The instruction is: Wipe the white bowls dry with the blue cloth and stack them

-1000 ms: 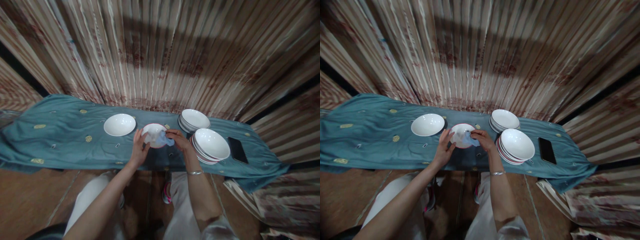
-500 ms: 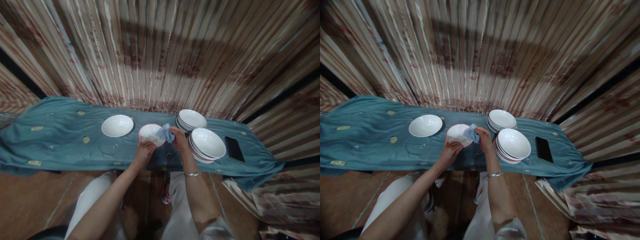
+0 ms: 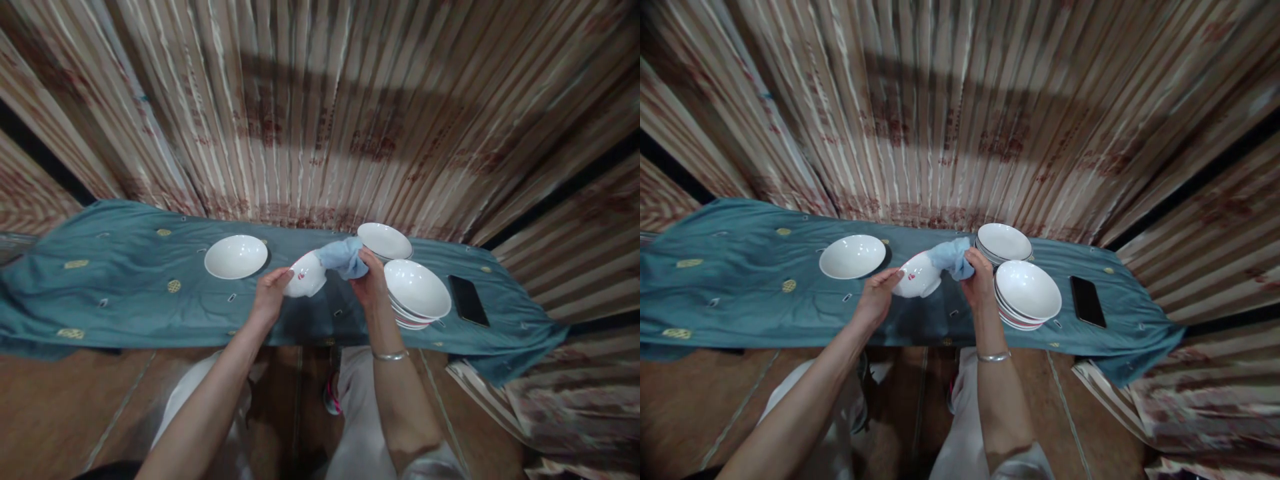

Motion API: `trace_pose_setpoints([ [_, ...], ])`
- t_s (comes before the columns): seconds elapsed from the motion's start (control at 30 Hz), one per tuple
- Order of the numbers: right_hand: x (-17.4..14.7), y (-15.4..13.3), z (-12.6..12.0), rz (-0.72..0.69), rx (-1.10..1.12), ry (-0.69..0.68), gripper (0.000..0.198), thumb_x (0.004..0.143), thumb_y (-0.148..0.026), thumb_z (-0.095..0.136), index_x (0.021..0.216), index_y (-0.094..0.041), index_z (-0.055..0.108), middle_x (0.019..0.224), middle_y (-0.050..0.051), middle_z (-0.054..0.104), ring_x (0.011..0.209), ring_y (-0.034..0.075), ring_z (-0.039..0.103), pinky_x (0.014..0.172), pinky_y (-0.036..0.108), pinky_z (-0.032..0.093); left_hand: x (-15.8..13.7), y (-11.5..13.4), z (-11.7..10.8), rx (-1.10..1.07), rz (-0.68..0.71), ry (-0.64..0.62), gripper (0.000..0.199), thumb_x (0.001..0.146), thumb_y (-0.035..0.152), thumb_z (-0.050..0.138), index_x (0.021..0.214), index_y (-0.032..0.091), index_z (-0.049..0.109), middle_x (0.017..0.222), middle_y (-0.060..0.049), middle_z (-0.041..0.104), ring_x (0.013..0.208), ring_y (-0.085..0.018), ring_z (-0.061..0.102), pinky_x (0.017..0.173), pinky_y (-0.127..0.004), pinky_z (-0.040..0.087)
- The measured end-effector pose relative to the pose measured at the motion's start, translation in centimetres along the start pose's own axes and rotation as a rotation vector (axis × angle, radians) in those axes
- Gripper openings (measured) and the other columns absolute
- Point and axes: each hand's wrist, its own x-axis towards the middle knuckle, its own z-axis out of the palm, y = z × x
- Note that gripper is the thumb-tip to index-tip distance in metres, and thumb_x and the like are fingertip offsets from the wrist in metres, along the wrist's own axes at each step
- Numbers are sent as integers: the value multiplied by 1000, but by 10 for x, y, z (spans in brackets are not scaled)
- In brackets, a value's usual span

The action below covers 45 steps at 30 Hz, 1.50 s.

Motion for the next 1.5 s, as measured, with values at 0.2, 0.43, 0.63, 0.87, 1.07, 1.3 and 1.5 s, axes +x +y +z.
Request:
trace_pose_setpoints([
  [0.2,-18,10,17,-176,-391,-66,28,80,-41,70,102,-24,70,84,0,68,76,16,60,72,29,50,-4,-3,1,-211,-156,-67,22,65,30,84,77,14,72,75,-6,75,76,-20,70,83,-35,53],
  [0.43,-48,37,47,-474,-1297,-422,39,97,-30,53,132,-18,64,151,14,51,135,31,47,114,47,36,-3,-8,-3,-286,-122,-61,8,66,19,75,72,14,72,70,-3,73,63,-13,65,67,-25,53],
  [0.63,-50,48,58,-508,-1501,-496,45,101,-29,50,146,-22,52,160,12,42,153,35,21,122,60,17,-2,-10,0,-286,-37,-14,19,74,28,69,88,17,74,89,-5,77,92,-18,70,90,-29,53],
  [0.87,-32,53,57,-424,-1459,-414,44,103,-30,45,146,-22,52,160,13,42,151,32,26,120,56,22,5,-13,-6,-359,-132,-20,30,77,34,73,98,13,72,95,-9,78,104,-26,71,96,-38,54],
  [1.07,-3,74,42,-393,-1304,-308,42,103,-32,41,140,-21,57,150,10,54,144,24,41,119,45,31,13,-19,-16,-412,-224,0,17,79,23,72,90,10,72,87,-10,78,91,-25,74,92,-38,57],
  [1.3,26,96,21,-182,-1041,-256,41,102,-35,36,130,-23,64,137,6,65,130,19,57,116,38,40,14,-13,-18,-449,-361,82,28,94,22,54,112,8,69,98,-13,79,109,-29,71,102,-42,54],
  [1.5,27,116,4,27,-928,-139,48,101,-44,36,130,-20,65,137,8,66,131,21,57,116,36,40,18,-19,-19,-520,-458,136,40,98,22,43,132,10,60,110,-14,77,118,-28,67,106,-43,52],
])
